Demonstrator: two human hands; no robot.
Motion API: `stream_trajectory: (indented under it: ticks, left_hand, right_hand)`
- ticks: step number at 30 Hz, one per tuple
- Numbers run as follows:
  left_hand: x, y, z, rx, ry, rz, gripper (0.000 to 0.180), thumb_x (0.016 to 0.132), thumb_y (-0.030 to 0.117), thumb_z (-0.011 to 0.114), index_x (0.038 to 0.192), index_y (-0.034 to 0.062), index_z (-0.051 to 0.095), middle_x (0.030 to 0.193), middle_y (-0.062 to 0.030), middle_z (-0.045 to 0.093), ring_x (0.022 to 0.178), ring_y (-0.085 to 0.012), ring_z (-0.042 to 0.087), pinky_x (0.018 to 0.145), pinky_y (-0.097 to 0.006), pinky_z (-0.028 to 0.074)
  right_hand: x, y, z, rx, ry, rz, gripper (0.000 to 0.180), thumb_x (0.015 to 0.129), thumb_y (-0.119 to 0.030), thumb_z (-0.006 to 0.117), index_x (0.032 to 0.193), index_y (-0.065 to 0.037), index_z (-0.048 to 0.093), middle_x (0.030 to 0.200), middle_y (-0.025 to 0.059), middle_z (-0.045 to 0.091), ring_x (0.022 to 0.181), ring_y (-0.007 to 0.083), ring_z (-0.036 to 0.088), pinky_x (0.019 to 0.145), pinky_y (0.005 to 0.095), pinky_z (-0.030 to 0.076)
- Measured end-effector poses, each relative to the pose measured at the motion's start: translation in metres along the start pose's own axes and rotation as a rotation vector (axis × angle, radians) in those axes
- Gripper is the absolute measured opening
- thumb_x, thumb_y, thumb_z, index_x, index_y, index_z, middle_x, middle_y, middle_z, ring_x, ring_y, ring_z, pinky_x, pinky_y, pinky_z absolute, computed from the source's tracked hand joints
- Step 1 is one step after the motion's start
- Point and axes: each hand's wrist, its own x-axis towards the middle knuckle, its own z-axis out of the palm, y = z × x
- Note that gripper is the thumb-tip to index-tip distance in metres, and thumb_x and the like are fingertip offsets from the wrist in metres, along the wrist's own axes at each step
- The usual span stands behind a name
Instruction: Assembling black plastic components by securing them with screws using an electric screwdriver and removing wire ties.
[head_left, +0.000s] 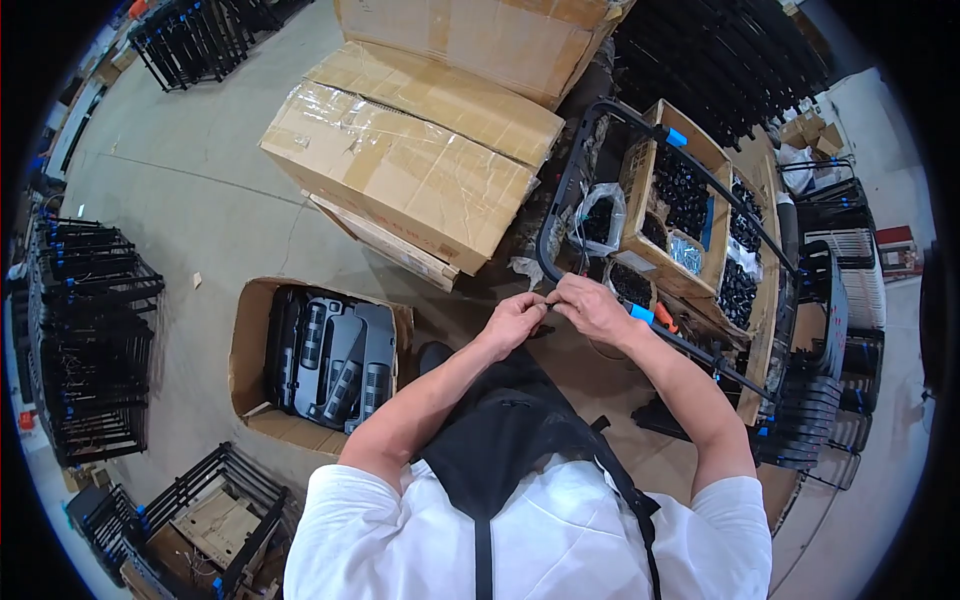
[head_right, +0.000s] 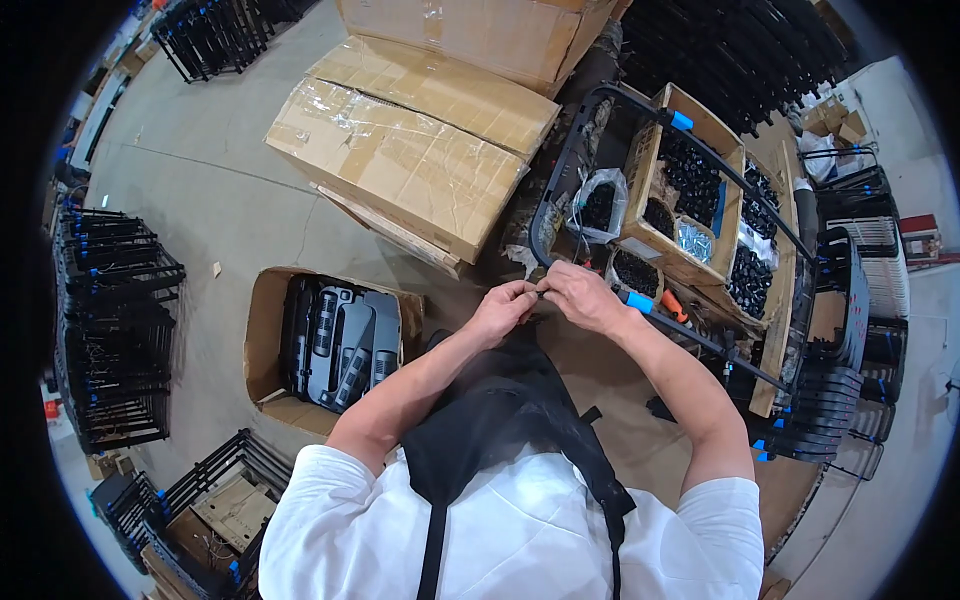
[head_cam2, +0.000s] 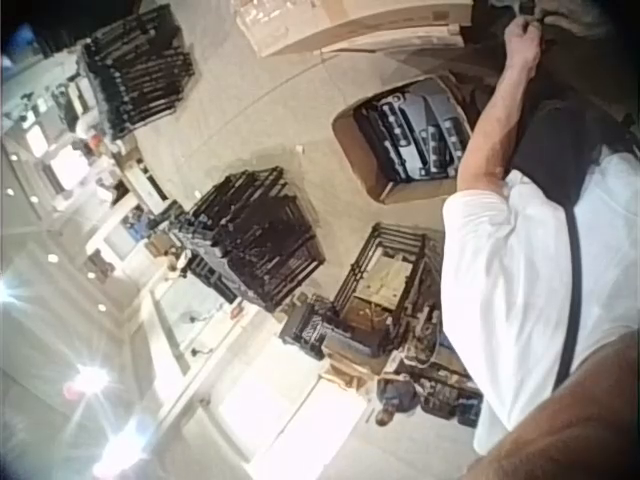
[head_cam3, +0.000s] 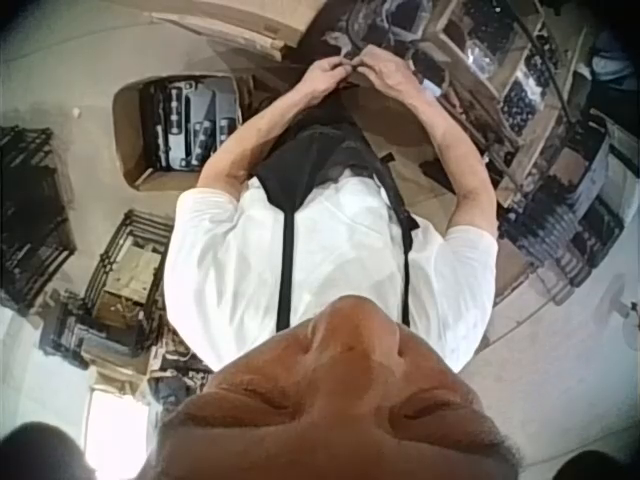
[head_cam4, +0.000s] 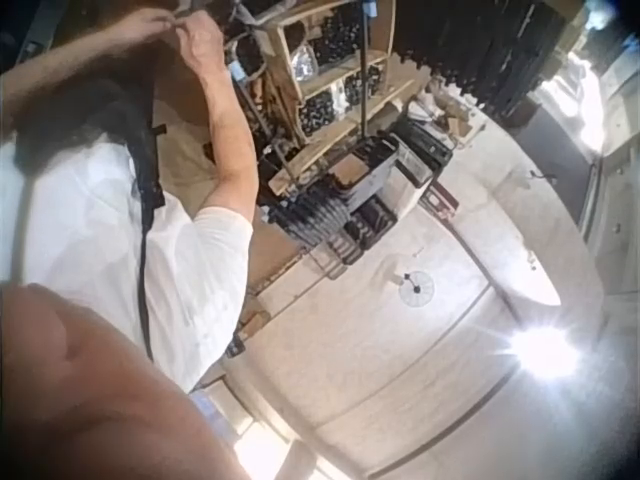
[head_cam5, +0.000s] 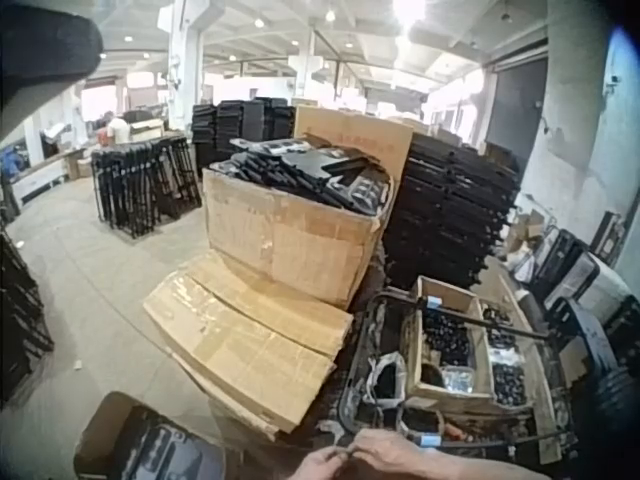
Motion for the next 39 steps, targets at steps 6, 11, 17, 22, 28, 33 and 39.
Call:
stream_trajectory:
  ticks: [6, 11, 17, 22, 28, 33, 39]
  left_hand:
    - [0.000, 0.001, 0.001, 0.013, 0.033, -0.046, 0.011, 0.104, 0.010, 0.058, 0.105, 0.0041, 0.067, 0.077, 0.0041, 0.057, 0.066, -0.0059, 0.049, 0.059, -0.024, 0.041]
    - [0.006, 0.012, 0.002, 0.025, 0.051, -0.049, 0.011, 0.102, 0.013, 0.062, 0.103, 0.0040, 0.070, 0.076, 0.0042, 0.057, 0.066, -0.0060, 0.049, 0.059, -0.024, 0.040]
    - [0.008, 0.004, 0.000, 0.087, 0.081, -0.093, 0.014, 0.100, 0.015, 0.065, 0.098, 0.0032, 0.072, 0.076, 0.0039, 0.059, 0.066, -0.0054, 0.050, 0.059, -0.023, 0.040]
    - [0.014, -0.007, -0.008, 0.186, 0.200, -0.043, 0.014, 0.098, 0.016, 0.066, 0.098, 0.0035, 0.073, 0.072, 0.0056, 0.059, 0.063, -0.0035, 0.051, 0.057, -0.023, 0.040]
    - [0.019, 0.006, 0.001, 0.210, 0.113, -0.144, 0.019, 0.100, 0.019, 0.066, 0.109, 0.0023, 0.071, 0.082, 0.0037, 0.064, 0.074, -0.0045, 0.057, 0.067, -0.023, 0.047]
    - [0.030, 0.014, 0.007, 0.323, -0.009, -0.125, 0.021, 0.105, 0.019, 0.062, 0.114, 0.0008, 0.068, 0.091, -0.0009, 0.068, 0.085, -0.0101, 0.063, 0.082, -0.027, 0.051]
    - [0.030, 0.018, -0.011, 0.268, -0.032, -0.177, 0.021, 0.105, 0.016, 0.061, 0.113, -0.0016, 0.067, 0.089, -0.0032, 0.068, 0.084, -0.0118, 0.062, 0.082, -0.029, 0.052]
  right_hand:
    - [0.009, -0.002, -0.004, -0.116, -0.107, -0.057, 0.011, 0.091, -0.007, 0.067, 0.099, 0.000, 0.064, 0.097, 0.0149, 0.059, 0.097, 0.0351, 0.064, 0.084, 0.0442, 0.054]
    - [0.007, -0.001, -0.004, -0.173, -0.053, -0.027, 0.009, 0.092, -0.008, 0.063, 0.099, -0.002, 0.060, 0.098, 0.0154, 0.059, 0.096, 0.0355, 0.064, 0.083, 0.0452, 0.053]
    - [-0.009, 0.000, 0.022, -0.068, 0.069, 0.117, 0.013, 0.093, -0.008, 0.063, 0.105, -0.003, 0.063, 0.099, 0.0157, 0.059, 0.096, 0.0366, 0.064, 0.080, 0.0458, 0.054]
    - [-0.063, -0.034, 0.041, 0.361, 0.304, 0.653, 0.029, 0.093, -0.020, 0.070, 0.117, -0.003, 0.066, 0.106, 0.0165, 0.070, 0.094, 0.0355, 0.070, 0.078, 0.0462, 0.057]
    - [-0.066, 0.105, 0.137, -0.055, 0.320, 1.126, 0.080, 0.093, -0.041, 0.069, 0.146, 0.010, 0.038, 0.114, 0.0356, 0.069, 0.105, 0.0487, 0.070, 0.093, 0.0541, 0.056]
    - [-0.018, 0.162, 0.154, -0.154, 0.444, 1.271, 0.074, 0.092, -0.023, 0.061, 0.136, 0.028, 0.031, 0.089, 0.0338, 0.071, 0.074, 0.0442, 0.075, 0.061, 0.0503, 0.061]
    - [-0.002, 0.143, 0.137, -0.032, 0.429, 1.235, 0.062, 0.093, -0.032, 0.067, 0.132, 0.010, 0.042, 0.087, 0.0279, 0.073, 0.089, 0.0454, 0.075, 0.076, 0.0541, 0.060]
